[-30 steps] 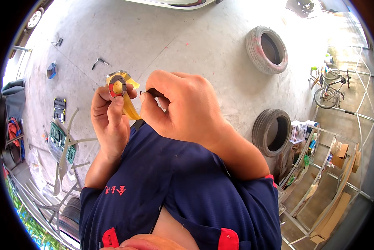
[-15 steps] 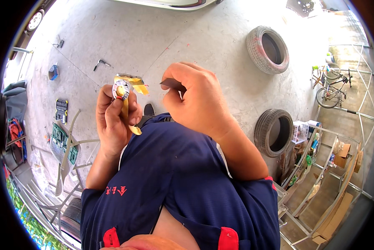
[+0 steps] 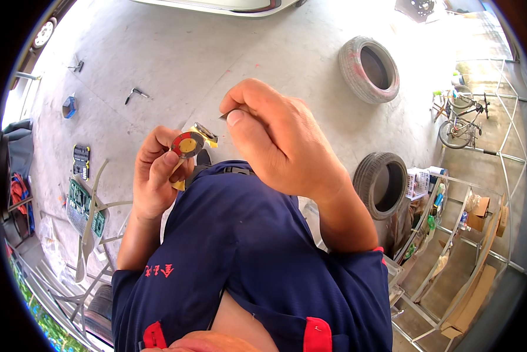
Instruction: The person uses a small flat tool to pry a circular component out of a small plastic housing.
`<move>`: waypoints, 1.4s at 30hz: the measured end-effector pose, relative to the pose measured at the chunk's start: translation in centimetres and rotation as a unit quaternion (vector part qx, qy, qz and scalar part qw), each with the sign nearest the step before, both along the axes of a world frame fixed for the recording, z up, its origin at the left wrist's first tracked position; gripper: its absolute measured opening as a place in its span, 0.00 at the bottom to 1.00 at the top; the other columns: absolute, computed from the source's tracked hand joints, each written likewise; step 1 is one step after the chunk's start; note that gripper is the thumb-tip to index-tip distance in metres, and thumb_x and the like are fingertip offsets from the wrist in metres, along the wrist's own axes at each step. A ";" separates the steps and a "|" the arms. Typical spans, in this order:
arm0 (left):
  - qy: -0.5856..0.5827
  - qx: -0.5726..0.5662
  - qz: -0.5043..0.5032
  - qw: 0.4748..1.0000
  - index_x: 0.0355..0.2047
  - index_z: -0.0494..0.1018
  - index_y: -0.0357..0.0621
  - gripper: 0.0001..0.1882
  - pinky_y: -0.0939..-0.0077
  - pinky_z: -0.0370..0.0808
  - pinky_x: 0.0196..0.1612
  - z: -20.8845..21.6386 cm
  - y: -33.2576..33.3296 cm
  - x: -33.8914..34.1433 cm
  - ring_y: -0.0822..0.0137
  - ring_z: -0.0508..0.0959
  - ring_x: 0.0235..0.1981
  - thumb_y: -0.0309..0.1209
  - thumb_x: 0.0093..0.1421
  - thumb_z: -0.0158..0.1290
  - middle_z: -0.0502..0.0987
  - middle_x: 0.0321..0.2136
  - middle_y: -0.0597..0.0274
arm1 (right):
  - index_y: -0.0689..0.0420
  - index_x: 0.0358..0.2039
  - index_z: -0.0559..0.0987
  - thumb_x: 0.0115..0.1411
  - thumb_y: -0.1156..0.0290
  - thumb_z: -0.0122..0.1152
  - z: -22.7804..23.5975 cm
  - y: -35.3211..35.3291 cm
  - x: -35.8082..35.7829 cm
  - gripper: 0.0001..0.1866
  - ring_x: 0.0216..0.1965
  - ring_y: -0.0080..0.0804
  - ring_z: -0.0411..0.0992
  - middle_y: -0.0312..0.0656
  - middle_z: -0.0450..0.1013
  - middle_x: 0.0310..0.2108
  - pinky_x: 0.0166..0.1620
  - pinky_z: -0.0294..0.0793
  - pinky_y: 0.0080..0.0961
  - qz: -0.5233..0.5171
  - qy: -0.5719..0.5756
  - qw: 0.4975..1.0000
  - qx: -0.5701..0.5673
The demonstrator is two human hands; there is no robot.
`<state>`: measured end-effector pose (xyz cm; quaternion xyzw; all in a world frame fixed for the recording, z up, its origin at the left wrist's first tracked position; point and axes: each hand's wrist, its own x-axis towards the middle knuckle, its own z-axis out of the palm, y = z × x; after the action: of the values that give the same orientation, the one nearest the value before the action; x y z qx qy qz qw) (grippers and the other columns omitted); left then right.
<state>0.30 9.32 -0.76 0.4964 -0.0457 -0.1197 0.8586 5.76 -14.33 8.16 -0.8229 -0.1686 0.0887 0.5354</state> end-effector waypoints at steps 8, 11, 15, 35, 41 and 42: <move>-0.057 0.040 -0.011 0.998 0.32 0.69 0.42 0.06 0.77 0.69 0.44 0.3 0.8 0.5 0.75 0.71 0.39 0.23 0.68 0.52 0.77 0.43 0.58 | 0.62 0.44 0.80 0.65 0.79 0.60 0.3 0.6 0.7 0.07 0.24 0.29 0.72 0.44 0.76 0.30 0.30 0.71 0.30 0.097 -0.174 0.978 -0.066; -0.074 0.039 0.028 0.996 0.31 0.68 0.43 0.07 0.77 0.69 0.45 0.4 0.6 0.4 0.74 0.72 0.40 0.23 0.68 0.52 0.77 0.44 0.57 | 0.60 0.40 0.78 0.64 0.76 0.63 1.4 1.4 0.0 0.05 0.28 0.44 0.78 0.46 0.77 0.30 0.33 0.76 0.39 0.101 -0.160 0.976 -0.110; -0.083 0.064 0.048 0.993 0.32 0.67 0.43 0.07 0.77 0.69 0.47 0.2 0.6 0.2 0.74 0.72 0.42 0.21 0.68 0.52 0.76 0.44 0.57 | 0.59 0.39 0.76 0.62 0.79 0.66 1.0 2.7 -1.0 0.07 0.29 0.43 0.78 0.44 0.77 0.31 0.33 0.77 0.36 0.035 -0.123 0.991 -0.037; -0.140 0.075 0.082 0.984 0.35 0.65 0.42 0.07 0.78 0.69 0.49 0.0 0.6 0.0 0.74 0.70 0.43 0.16 0.68 0.49 0.73 0.46 0.57 | 0.57 0.37 0.75 0.62 0.79 0.66 0.1 4.2 -1.1 0.08 0.27 0.42 0.78 0.43 0.77 0.31 0.30 0.76 0.36 0.007 -0.158 0.986 -0.046; -0.145 0.072 0.084 0.983 0.35 0.66 0.42 0.07 0.79 0.69 0.48 -0.1 0.6 0.0 0.74 0.71 0.43 0.16 0.68 0.49 0.74 0.46 0.57 | 0.57 0.37 0.75 0.62 0.79 0.66 0.0 4.2 -1.0 0.08 0.27 0.42 0.78 0.43 0.76 0.31 0.30 0.76 0.36 0.009 -0.156 0.986 -0.051; -0.145 0.072 0.084 0.983 0.35 0.66 0.42 0.07 0.79 0.69 0.48 0.0 0.6 0.0 0.74 0.71 0.43 0.16 0.68 0.49 0.74 0.46 0.57 | 0.57 0.37 0.75 0.62 0.79 0.66 0.0 4.2 -1.0 0.08 0.27 0.43 0.78 0.43 0.76 0.31 0.30 0.76 0.36 0.010 -0.155 0.986 -0.051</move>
<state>0.35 9.89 -0.80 0.5707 -0.1195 0.0233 0.8121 4.80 -10.16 8.18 -0.8513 -0.2534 -0.0261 0.4588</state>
